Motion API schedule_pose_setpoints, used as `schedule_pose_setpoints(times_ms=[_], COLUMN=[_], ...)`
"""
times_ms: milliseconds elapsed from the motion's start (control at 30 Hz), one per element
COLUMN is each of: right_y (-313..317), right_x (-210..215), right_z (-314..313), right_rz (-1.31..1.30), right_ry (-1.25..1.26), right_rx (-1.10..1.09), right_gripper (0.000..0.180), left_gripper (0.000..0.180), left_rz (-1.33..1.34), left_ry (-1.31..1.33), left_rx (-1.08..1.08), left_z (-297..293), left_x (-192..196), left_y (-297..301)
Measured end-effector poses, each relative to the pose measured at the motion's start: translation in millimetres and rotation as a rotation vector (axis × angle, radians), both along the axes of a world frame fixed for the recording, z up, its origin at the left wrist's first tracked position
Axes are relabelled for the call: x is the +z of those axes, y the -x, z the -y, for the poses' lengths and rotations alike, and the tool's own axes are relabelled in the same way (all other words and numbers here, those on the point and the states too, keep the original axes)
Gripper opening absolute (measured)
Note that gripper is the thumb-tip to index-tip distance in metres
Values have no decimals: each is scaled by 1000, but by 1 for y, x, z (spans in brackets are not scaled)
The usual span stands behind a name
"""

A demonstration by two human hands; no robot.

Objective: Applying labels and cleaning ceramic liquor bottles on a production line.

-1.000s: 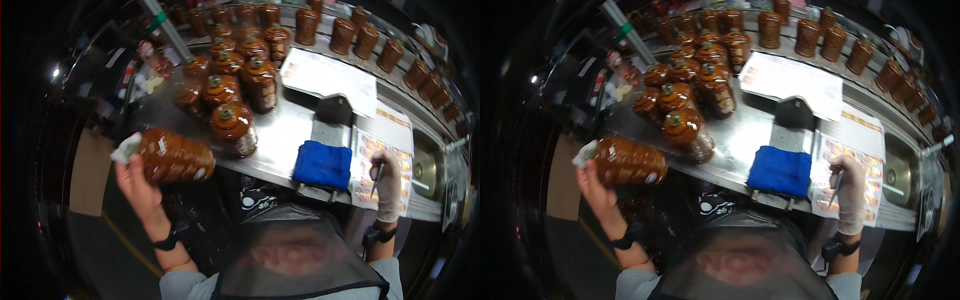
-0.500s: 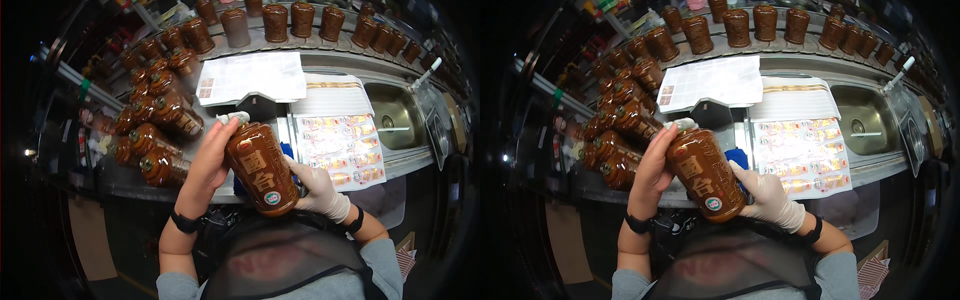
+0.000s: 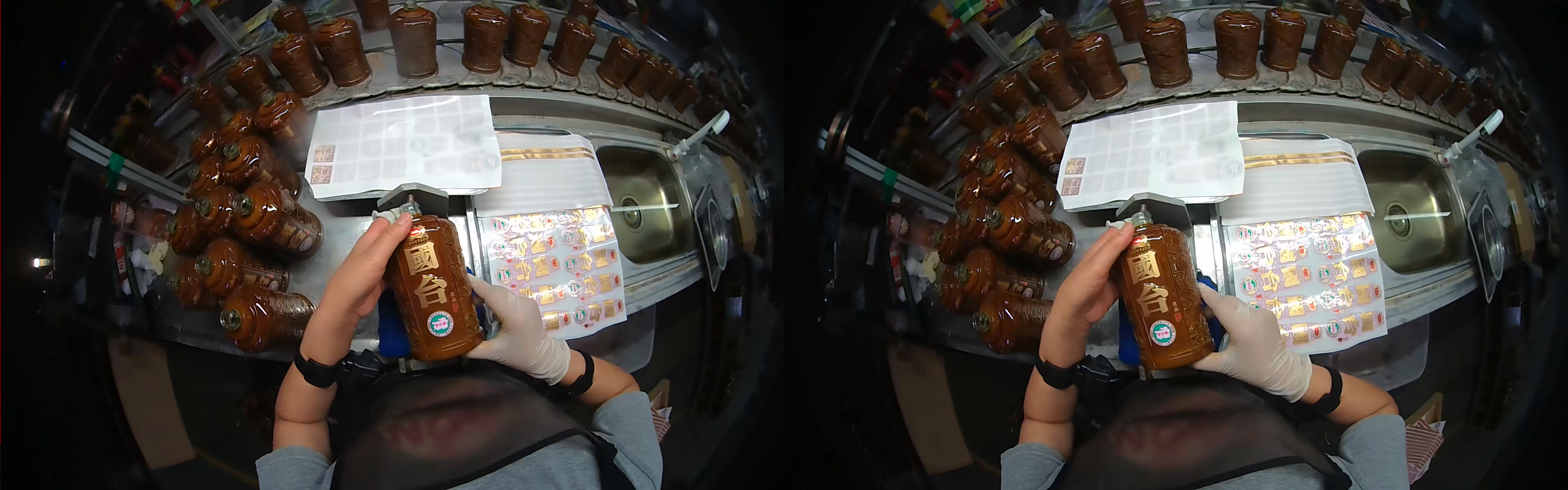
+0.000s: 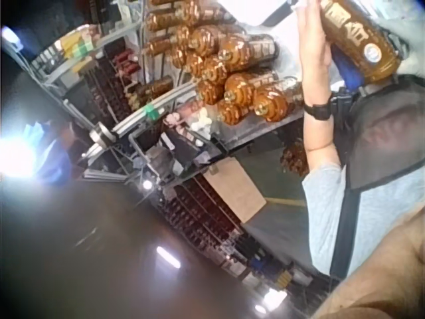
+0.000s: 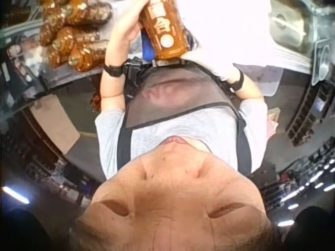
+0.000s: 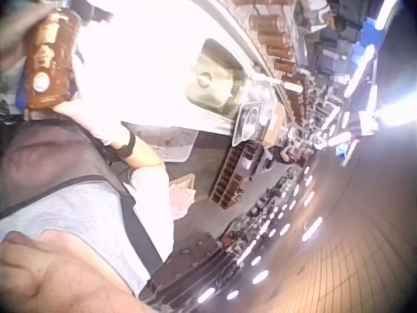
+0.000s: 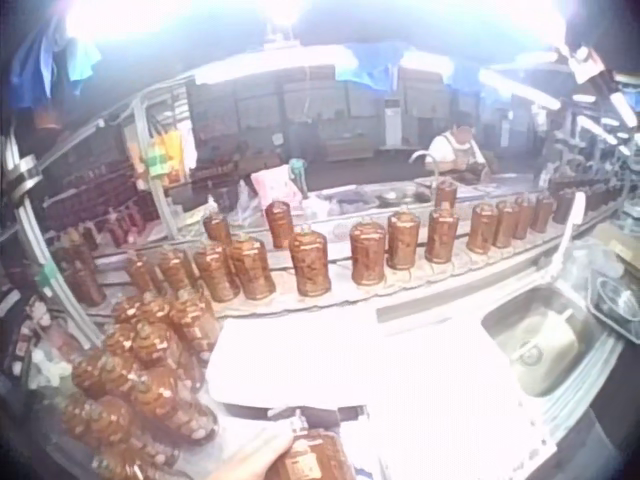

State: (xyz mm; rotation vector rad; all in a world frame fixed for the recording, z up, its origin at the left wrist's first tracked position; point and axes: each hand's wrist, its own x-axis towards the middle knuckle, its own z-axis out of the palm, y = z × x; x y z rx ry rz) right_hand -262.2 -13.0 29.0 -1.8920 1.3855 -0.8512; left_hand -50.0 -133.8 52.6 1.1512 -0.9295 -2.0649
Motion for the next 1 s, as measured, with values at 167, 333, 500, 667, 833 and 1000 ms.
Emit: schedule_pose_setpoints(times_ms=[167, 333, 500, 667, 833, 1000], right_y=[-11, -19, 30, 86, 137, 152], right_x=[-5, -2, 20, -9, -55, -72], right_z=[0, 3, 10, 72, 166, 210], right_rz=[50, -49, -108, -10, -319, -554], right_ry=[-89, -41, -236, -303, -110, -109], right_rx=[-70, -136, 8, -375, -427, -420], right_gripper=[87, 90, 80, 30, 24, 20], left_gripper=[34, 46, 97, 113, 117, 118], left_rz=[145, 47, 123, 148, 179, 165], left_ry=[98, 208, 398, 512, 534, 521], left_rx=[-11, 51, 25, -131, -128, -96], left_z=[9, -1, -40, -67, -75, -75], left_x=[-4, -15, -18, -35, -46, -45], left_y=[-1, -4, -38, -58, -59, -57])
